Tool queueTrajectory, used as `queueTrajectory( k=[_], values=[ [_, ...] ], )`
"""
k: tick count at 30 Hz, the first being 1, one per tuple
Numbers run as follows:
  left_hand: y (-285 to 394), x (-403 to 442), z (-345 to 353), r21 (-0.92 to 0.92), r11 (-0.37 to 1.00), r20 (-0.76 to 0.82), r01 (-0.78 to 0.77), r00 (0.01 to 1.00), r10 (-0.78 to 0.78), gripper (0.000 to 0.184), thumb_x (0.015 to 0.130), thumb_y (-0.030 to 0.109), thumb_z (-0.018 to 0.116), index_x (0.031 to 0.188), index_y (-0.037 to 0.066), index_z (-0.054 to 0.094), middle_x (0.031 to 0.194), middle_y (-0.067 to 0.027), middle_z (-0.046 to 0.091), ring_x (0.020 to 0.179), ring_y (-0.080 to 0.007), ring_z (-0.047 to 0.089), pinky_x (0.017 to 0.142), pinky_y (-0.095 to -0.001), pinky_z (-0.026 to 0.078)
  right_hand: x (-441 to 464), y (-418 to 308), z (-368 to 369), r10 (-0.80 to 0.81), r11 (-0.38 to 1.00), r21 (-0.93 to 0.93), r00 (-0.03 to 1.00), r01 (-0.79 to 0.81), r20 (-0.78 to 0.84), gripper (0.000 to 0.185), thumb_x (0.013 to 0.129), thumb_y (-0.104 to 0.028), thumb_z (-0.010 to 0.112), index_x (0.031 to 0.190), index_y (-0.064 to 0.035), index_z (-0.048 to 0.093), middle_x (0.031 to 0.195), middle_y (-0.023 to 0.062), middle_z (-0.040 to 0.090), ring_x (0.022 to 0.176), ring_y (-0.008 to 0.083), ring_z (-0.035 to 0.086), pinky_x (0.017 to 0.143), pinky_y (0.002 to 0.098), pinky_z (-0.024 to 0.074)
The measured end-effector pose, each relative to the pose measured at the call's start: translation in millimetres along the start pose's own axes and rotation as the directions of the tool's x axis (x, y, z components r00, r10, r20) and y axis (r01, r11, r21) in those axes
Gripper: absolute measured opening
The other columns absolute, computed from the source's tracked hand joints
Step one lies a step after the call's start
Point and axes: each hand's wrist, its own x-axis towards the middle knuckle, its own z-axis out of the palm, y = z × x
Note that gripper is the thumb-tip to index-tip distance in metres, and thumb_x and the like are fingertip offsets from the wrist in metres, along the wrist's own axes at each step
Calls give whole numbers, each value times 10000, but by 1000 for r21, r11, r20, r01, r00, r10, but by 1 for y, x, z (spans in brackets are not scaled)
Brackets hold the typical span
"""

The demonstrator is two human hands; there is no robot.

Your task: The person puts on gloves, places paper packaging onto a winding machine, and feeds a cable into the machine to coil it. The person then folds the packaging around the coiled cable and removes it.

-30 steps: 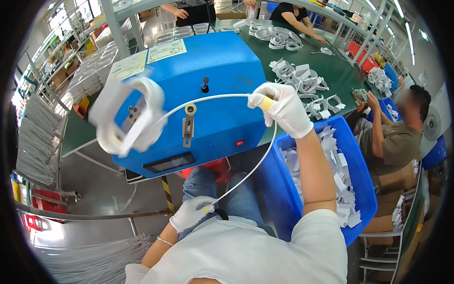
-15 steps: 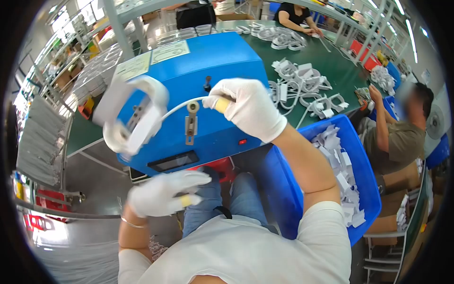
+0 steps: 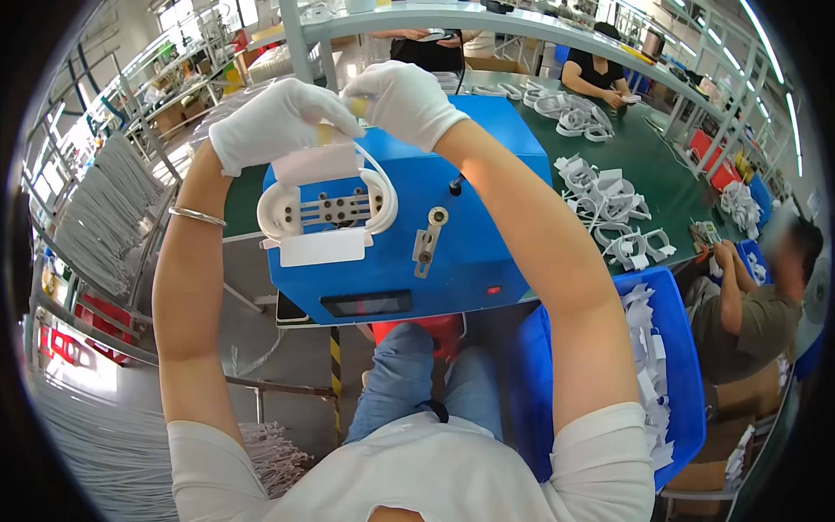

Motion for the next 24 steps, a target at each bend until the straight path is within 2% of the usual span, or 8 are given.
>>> queueTrajectory(
  k=[2, 6, 8, 13, 16, 20, 22, 24],
  values=[
    [3, -17, -9, 28, 996, 27, 87, 996, -88, 224, 748, -27, 590, 905, 49, 730, 837, -90, 699, 738, -138, 609, 715, -259, 483, -4, -9, 2, -65, 995, 56, 973, 79, -223, 233, 774, -100, 690, 1006, -100, 683, 945, 82, 659, 882, 238, 612, 792, 329, 495],
    [23, -69, -20, -42, 945, -45, 325, 944, -327, 236, 737, -58, 564, 901, 12, 719, 823, -94, 695, 734, -139, 609, 714, -260, 486, -29, -75, -41, -140, 990, -17, 930, 142, -340, 225, 740, -61, 688, 964, -78, 674, 927, 80, 634, 865, 257, 610, 748, 334, 498],
    [21, -87, -10, -116, 925, -164, 363, 911, -378, 211, 742, -53, 567, 888, -8, 713, 822, -95, 690, 748, -139, 610, 719, -257, 487, -38, -103, -53, -220, 967, -138, 975, 214, -29, 248, 668, -59, 696, 913, -88, 674, 856, 48, 611, 792, 238, 597, 670, 315, 491],
    [23, -94, 3, 198, 941, -303, 274, 930, -208, 166, 751, 7, 602, 862, 46, 721, 877, -128, 688, 783, -263, 647, 735, -320, 508, -42, -93, -24, -221, 917, -333, 975, 220, 36, 218, 620, -76, 699, 824, -105, 625, 779, 42, 563, 730, 223, 587, 613, 313, 485],
    [37, -94, 11, 201, 891, -360, 407, 877, -319, 141, 779, 62, 607, 864, 45, 718, 873, -130, 687, 754, -273, 657, 713, -334, 510, -39, -91, -23, -183, 935, -300, 982, 190, 52, 192, 632, -80, 694, 795, -96, 593, 765, 50, 548, 736, 238, 589, 616, 318, 488],
    [35, -85, 38, 28, 947, -492, 320, 829, -265, 224, 778, 123, 646, 985, 47, 687, 887, -150, 672, 700, -305, 645, 684, -338, 508, -35, -92, -31, -73, 969, -216, 977, 116, 198, 145, 695, -108, 679, 810, -77, 598, 773, 75, 546, 742, 268, 581, 639, 340, 489],
    [30, -81, 45, 195, 955, -488, 225, 867, -104, 131, 752, 77, 661, 877, 39, 672, 843, -114, 627, 770, -282, 613, 695, -351, 496, -31, -88, -33, -36, 979, -185, 965, 87, 261, 141, 728, -128, 672, 842, -70, 613, 784, 92, 548, 753, 277, 582, 655, 338, 490],
    [26, -80, 53, 165, 957, -536, 240, 836, -117, 93, 752, 67, 656, 841, 44, 669, 849, -96, 615, 805, -278, 599, 709, -349, 491, -26, -74, -32, 93, 992, 65, 964, -112, 250, 185, 840, -204, 641, 943, -50, 630, 864, 88, 599, 830, 226, 613, 693, 323, 495]
  ],
)
